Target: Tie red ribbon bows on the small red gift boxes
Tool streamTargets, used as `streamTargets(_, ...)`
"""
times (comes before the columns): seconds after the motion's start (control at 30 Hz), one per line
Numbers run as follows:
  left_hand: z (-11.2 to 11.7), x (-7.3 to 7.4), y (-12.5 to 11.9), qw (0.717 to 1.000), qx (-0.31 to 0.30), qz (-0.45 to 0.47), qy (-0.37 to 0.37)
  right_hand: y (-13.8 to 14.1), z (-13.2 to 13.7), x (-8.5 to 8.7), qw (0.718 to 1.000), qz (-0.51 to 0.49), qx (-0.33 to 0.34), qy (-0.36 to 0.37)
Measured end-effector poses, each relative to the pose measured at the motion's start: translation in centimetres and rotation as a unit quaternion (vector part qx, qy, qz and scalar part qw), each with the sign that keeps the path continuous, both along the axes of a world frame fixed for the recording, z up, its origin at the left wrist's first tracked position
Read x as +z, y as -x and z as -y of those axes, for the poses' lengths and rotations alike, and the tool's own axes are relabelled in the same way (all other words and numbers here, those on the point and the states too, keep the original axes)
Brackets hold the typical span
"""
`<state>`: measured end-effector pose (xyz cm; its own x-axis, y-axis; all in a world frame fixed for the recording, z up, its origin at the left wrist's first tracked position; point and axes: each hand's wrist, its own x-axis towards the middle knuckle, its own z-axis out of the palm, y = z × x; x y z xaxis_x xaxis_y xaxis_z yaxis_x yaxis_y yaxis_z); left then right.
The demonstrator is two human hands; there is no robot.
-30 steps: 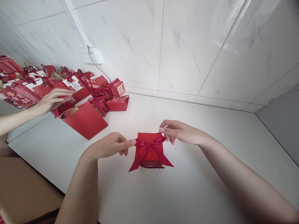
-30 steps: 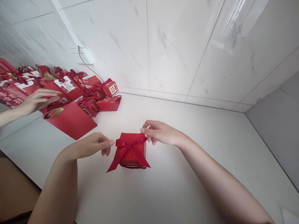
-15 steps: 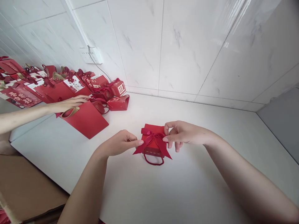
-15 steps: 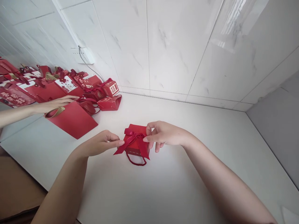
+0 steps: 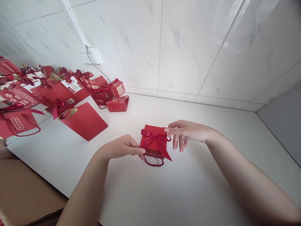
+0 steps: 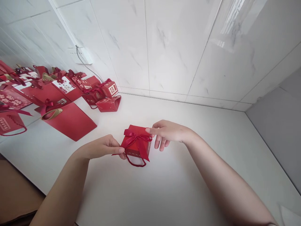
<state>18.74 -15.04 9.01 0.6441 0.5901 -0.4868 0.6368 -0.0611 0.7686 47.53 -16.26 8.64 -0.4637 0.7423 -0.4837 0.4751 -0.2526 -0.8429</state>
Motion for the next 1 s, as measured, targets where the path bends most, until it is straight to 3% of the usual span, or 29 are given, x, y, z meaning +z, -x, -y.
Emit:
streamTargets(0.17, -0.1, 0.1, 0.3, 1.000, -0.023, -0.007, -0.005, 0.0, -0.1, -0.2, 1.000, 0.016, -0.010, 0.004)
streamTargets(0.4, -0.2, 0.2, 0.4, 1.000, -0.026, 0.003, 0.014, 0.2, 0.0, 0.2, 0.998, -0.068, -0.010, -0.002)
streamTargets(0.67, -0.5, 0.2, 0.5, 0.997, -0.032, 0.048, 0.060, 0.3, -0.3, -0.4, 0.985, -0.172, 0.000, -0.011)
streamTargets(0.87, -0.6, 0.3, 0.8, 0.997, -0.039, 0.041, 0.042, 0.5, -0.3, -0.5, 0.989, -0.132, 0.058, 0.006)
streamTargets(1.0, -0.8, 0.2, 1.0, 0.998, -0.037, 0.042, 0.040, 0.4, -0.6, -0.9, 0.988, -0.144, 0.050, -0.013)
